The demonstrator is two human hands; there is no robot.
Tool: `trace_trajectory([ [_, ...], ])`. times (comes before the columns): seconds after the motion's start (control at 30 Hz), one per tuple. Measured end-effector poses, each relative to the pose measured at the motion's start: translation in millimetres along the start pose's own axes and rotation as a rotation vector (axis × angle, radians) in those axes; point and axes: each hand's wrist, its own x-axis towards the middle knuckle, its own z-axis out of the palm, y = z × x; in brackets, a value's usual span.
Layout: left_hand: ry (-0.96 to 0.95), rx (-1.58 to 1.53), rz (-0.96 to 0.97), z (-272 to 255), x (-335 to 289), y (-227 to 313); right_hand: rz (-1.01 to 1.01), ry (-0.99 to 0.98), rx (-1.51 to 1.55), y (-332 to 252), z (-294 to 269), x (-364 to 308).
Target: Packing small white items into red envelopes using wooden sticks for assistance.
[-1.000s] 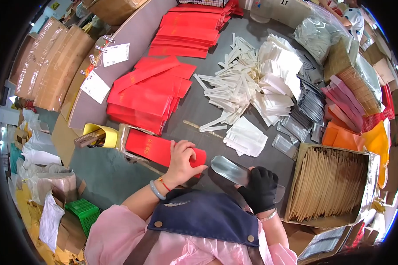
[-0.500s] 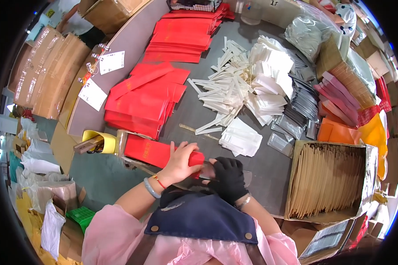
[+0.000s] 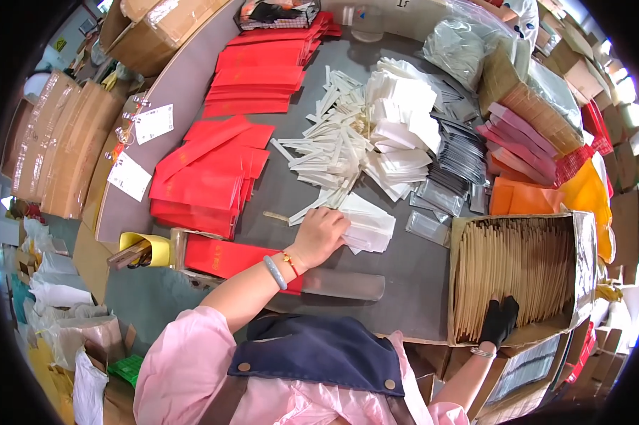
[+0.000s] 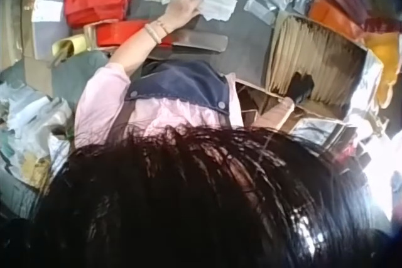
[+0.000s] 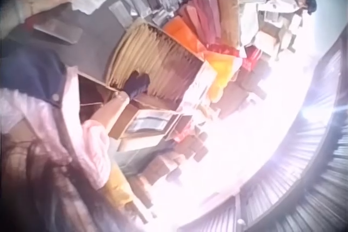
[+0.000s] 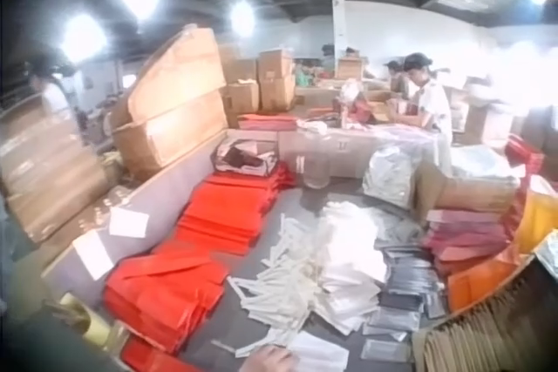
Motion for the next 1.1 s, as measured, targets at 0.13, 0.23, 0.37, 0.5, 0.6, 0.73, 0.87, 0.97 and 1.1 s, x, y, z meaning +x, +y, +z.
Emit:
trace_trajectory([
  [0.13, 0.001, 0.000, 0.030, 0.8, 2.1, 0.5, -0.101, -0.113, -0.262, 13.5, -4.1, 8.1],
  [0.23, 0.001, -0.009, 0.052, -2.4, 0.6, 1.2, -0.203, -0.135, -0.276, 12.2, 4.1, 9.8],
  [0.37, 0.001, -0.013, 0.118, -1.9, 0.8, -4.4, -0.226, -0.026, -0.220, -6.1, 2.3, 7.7],
  [0.5, -0.138, -0.313, -0.049, -27.6, 3.2, 17.1, -0.171, -0.129, -0.370, -17.4, -8.8, 10.0],
  [0.6, -0.314, -0.737, -0.379, -62.9, -6.4, 39.8, -0.193, -0.089, -0.319, -19.1, -7.5, 11.8],
  [0.73, -0.420, -0.409, -0.172, -67.9, -41.4, 34.8, -0.150, -0.188, -0.425, -27.8, -8.2, 15.2],
  [0.87, -0.289, -0.136, -0.054, -54.2, -60.2, 37.6, -0.108, -0.210, -0.432, -28.6, -6.3, 16.7],
  [0.97, -0.229, -0.092, -0.073, -56.0, -58.0, 45.6, -0.138, -0.149, -0.310, -23.2, -6.2, 15.9],
  [1.1, -0.230, -0.063, -0.012, -47.8, -65.4, 39.8, -0.170, -0.214, -0.406, -21.2, -8.1, 18.8],
])
